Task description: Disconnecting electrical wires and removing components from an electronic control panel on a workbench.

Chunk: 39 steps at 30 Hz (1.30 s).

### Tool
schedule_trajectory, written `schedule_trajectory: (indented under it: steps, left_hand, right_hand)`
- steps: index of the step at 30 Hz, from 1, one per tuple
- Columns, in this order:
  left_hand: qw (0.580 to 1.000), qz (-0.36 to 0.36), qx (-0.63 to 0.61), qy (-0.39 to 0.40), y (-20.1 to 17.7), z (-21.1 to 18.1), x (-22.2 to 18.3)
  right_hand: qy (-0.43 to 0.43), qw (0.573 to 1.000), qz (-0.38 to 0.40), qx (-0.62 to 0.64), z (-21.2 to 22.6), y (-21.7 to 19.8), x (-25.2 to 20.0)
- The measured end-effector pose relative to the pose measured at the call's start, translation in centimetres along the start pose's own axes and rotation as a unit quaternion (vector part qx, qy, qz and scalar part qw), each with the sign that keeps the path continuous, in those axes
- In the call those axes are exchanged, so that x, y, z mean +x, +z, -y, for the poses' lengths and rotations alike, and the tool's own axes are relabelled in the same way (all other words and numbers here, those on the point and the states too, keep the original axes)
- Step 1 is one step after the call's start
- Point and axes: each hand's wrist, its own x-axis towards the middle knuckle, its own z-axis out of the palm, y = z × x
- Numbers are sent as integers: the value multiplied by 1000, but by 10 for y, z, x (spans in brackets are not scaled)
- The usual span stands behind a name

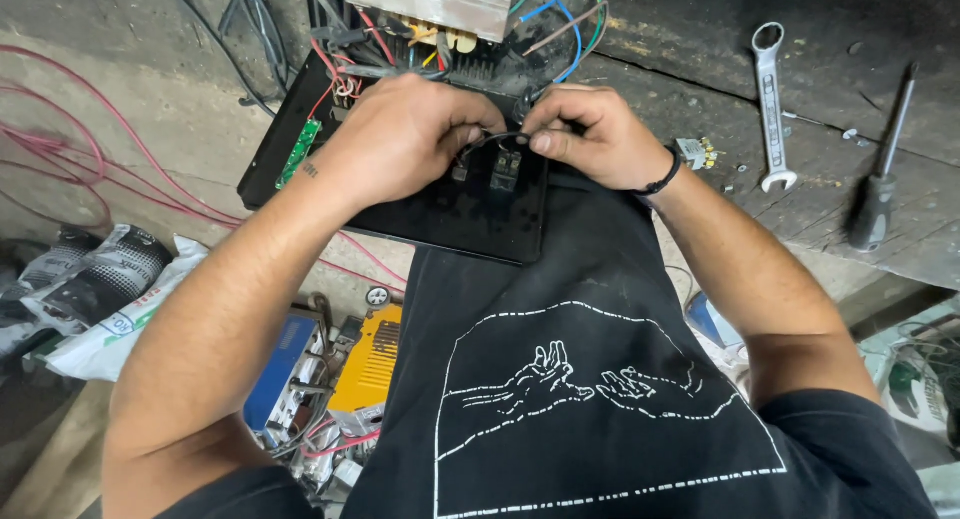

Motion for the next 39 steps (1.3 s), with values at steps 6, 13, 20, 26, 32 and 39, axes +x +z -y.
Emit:
schedule_trajectory:
  steps: [6, 13, 20, 26, 32, 39]
  left_hand:
    - [1000, -5, 21, -21, -1, -6, -3]
    - [995, -72, 56, 43, -26, -31, -42]
    - [973, -195, 125, 11, -25, -17, -107]
    - [964, -260, 47, 2, -9, 24, -131]
    - [978, -193, 1, 84, -19, 46, -130]
    - [973, -77, -69, 204, -50, 87, -122]
  right_hand:
    - [41, 999, -5, 15, 3, 0, -2]
    - [23, 1000, -20, -9, 28, -5, -8]
    - [81, 992, -81, -51, 21, 3, -30]
    - [157, 980, -122, 14, -8, 24, -49]
    - [199, 957, -209, 3, -9, 49, -51]
    - [248, 899, -356, -57, -15, 89, -61]
